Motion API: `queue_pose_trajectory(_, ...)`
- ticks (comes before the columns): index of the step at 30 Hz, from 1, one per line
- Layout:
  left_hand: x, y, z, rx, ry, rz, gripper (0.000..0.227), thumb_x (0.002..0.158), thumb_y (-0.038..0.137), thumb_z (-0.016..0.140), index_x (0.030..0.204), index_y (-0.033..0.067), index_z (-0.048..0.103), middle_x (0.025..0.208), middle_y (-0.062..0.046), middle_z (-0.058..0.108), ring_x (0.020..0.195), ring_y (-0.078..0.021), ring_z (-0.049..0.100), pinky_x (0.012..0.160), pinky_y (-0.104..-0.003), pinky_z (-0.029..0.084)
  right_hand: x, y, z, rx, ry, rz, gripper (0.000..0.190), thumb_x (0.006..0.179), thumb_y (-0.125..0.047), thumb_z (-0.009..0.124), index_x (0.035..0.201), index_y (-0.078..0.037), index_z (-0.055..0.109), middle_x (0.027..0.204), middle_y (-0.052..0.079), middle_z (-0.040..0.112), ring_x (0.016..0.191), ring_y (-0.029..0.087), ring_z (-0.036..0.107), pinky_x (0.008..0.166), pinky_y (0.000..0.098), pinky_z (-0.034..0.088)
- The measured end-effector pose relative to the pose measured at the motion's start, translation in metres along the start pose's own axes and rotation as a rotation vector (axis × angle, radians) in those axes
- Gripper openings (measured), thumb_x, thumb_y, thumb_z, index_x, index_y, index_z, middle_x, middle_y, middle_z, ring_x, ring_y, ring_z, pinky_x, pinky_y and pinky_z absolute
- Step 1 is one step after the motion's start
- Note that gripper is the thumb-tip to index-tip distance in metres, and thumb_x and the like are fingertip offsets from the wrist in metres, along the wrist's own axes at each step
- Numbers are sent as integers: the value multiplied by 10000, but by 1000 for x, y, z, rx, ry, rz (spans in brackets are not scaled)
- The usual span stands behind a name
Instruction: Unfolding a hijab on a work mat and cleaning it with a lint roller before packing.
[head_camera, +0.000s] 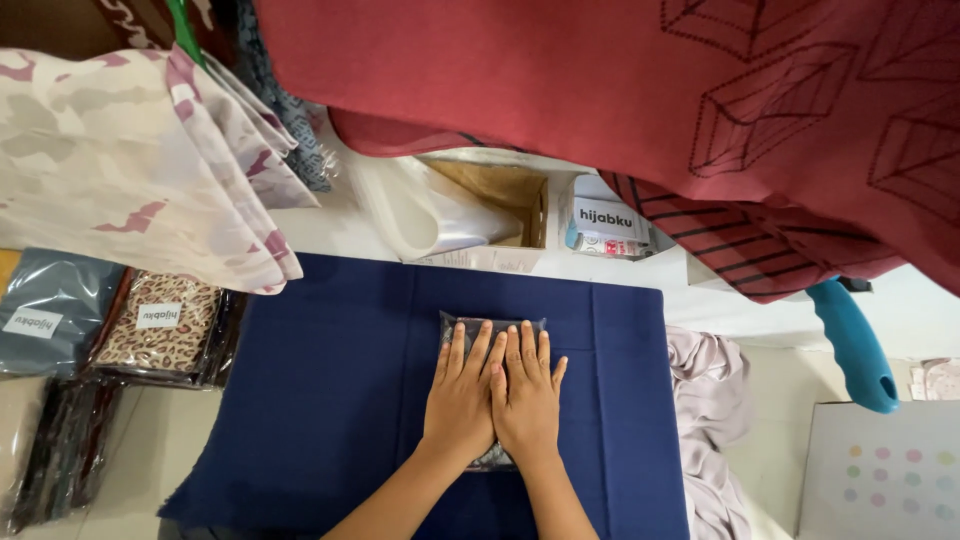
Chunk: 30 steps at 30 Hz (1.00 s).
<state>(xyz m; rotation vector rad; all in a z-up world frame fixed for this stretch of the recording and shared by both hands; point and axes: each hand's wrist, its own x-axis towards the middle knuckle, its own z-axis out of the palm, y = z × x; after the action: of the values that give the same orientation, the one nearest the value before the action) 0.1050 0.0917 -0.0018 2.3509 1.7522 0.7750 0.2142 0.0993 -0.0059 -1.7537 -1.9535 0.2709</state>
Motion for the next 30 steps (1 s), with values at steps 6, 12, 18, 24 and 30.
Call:
queue_pose_trajectory(6, -2, -3, 6, 26, -24, 17, 647, 985, 320, 459, 1556, 41, 341, 1644, -197, 274, 1530, -447, 128, 1219, -542, 123, 0, 0, -1, 23, 3, -7, 552, 1020, -364, 449, 1497, -92, 501, 1603, 155, 415, 1526, 398, 257, 1171, 677, 147)
queue_pose_trajectory(12, -1, -4, 7, 35, -52, 9, 655, 990, 338, 456, 1564, 49, 327, 1652, -191, 257, 1530, -439, 120, 1219, -536, 102, 0, 2, 2, 10, -13, 5, 553, 1012, -354, 451, 1503, -101, 492, 1608, 145, 407, 1529, 391, 248, 1175, 675, 136)
queue_pose_trajectory(18, -1, -4, 7, 31, -42, 11, 658, 983, 328, 463, 1562, 46, 330, 1648, -197, 267, 1529, -444, 129, 1216, -545, 117, 1, 1, 2, -1, 5, -7, 551, 1008, -346, 463, 1498, -94, 499, 1605, 152, 412, 1525, 391, 264, 1171, 676, 157)
queue_pose_trajectory(24, -2, -4, 8, 16, -27, 15, 649, 992, 323, 461, 1561, 39, 334, 1645, -203, 275, 1533, -442, 124, 1223, -543, 103, 0, 0, 1, 6, 14, -14, 545, 1007, -329, 468, 1491, -82, 506, 1599, 161, 419, 1524, 404, 263, 1168, 680, 163)
queue_pose_trajectory(30, -2, -3, 7, 38, -20, 12, 644, 987, 333, 448, 1550, 35, 351, 1637, -199, 291, 1528, -435, 158, 1221, -535, 126, 0, 3, 3, -3, -11, -6, 555, 1013, -349, 452, 1504, -92, 487, 1611, 145, 403, 1527, 391, 255, 1176, 656, 156)
